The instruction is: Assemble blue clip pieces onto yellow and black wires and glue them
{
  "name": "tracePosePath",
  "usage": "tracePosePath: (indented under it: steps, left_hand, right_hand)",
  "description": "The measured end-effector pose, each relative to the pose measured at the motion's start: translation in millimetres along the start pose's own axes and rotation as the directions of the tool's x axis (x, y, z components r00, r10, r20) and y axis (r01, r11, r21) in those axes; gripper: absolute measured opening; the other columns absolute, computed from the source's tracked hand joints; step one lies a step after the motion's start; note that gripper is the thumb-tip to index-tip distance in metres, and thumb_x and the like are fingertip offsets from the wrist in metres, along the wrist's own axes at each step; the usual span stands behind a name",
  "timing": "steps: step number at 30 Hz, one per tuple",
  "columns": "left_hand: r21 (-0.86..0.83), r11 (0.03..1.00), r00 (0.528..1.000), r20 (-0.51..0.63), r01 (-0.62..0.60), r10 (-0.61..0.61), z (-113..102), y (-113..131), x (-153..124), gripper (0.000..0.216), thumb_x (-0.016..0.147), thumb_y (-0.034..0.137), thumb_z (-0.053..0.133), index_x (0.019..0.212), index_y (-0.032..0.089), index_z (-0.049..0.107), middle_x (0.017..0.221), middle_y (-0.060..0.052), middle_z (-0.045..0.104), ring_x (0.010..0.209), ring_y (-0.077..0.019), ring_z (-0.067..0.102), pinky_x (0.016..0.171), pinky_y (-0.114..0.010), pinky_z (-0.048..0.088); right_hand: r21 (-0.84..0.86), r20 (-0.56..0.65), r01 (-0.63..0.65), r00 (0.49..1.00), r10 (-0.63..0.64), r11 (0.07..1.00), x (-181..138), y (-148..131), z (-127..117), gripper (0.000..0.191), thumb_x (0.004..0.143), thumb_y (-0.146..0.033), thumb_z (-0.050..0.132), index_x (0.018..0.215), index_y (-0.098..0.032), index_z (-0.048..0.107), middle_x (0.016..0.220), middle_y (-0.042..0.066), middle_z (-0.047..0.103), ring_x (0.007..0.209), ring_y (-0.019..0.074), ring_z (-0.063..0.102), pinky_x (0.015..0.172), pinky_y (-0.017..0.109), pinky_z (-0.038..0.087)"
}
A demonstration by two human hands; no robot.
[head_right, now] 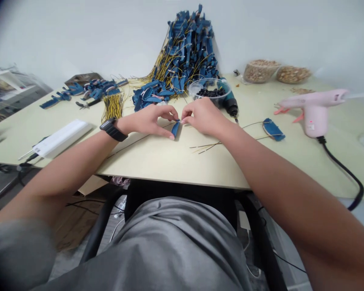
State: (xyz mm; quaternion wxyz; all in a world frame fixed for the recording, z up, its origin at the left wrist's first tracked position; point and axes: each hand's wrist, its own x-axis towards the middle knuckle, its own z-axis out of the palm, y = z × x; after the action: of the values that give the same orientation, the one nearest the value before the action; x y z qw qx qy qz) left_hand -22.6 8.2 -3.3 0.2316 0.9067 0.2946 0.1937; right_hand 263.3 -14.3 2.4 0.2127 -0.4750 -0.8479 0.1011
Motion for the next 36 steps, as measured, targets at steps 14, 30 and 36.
tracePosePath:
  steps: [14, 30, 36]
  left_hand:
    - [-0.019, 1.000, 1.000, -0.020, -0.018, 0.018, 1.1, 0.2, 0.9, 0.091, 0.076, 0.098, 0.108, 0.129, 0.026, 0.090, 0.137, -0.014, 0.096, 0.134, -0.0411, 0.093, 0.121, -0.051, 0.072]
    - [0.001, 0.999, 0.999, -0.016, 0.041, -0.041, -0.3, -2.3, 3.2, 0.089, 0.070, 0.096, 0.111, 0.122, 0.026, 0.092, 0.121, -0.010, 0.096, 0.124, -0.0377, 0.092, 0.118, -0.051, 0.072]
    - [-0.019, 0.999, 0.999, -0.007, 0.034, -0.034, -0.9, -5.5, 2.7, 0.084, 0.072, 0.091, 0.113, 0.122, 0.027, 0.091, 0.122, -0.010, 0.096, 0.125, -0.0366, 0.091, 0.120, -0.051, 0.071]
  right_hand:
    - [0.021, 0.012, 0.009, 1.000, -0.009, 1.000, 4.3, 0.1, 4.9, 0.013, 0.114, -0.030, 0.093, 0.112, -0.030, 0.106, 0.099, 0.009, 0.090, 0.104, 0.0349, 0.084, 0.102, 0.053, 0.063]
    - [-0.003, 0.026, -0.012, 1.000, 0.012, 1.000, 8.8, -4.7, 7.9, 0.014, 0.112, -0.019, 0.093, 0.114, -0.028, 0.104, 0.104, 0.008, 0.095, 0.104, 0.0341, 0.089, 0.101, 0.050, 0.065]
    - [-0.015, 0.023, 0.005, 1.000, -0.005, 1.000, 10.0, -3.5, 9.7, 0.013, 0.113, -0.024, 0.093, 0.112, -0.029, 0.105, 0.100, 0.007, 0.093, 0.101, 0.0331, 0.086, 0.100, 0.051, 0.064]
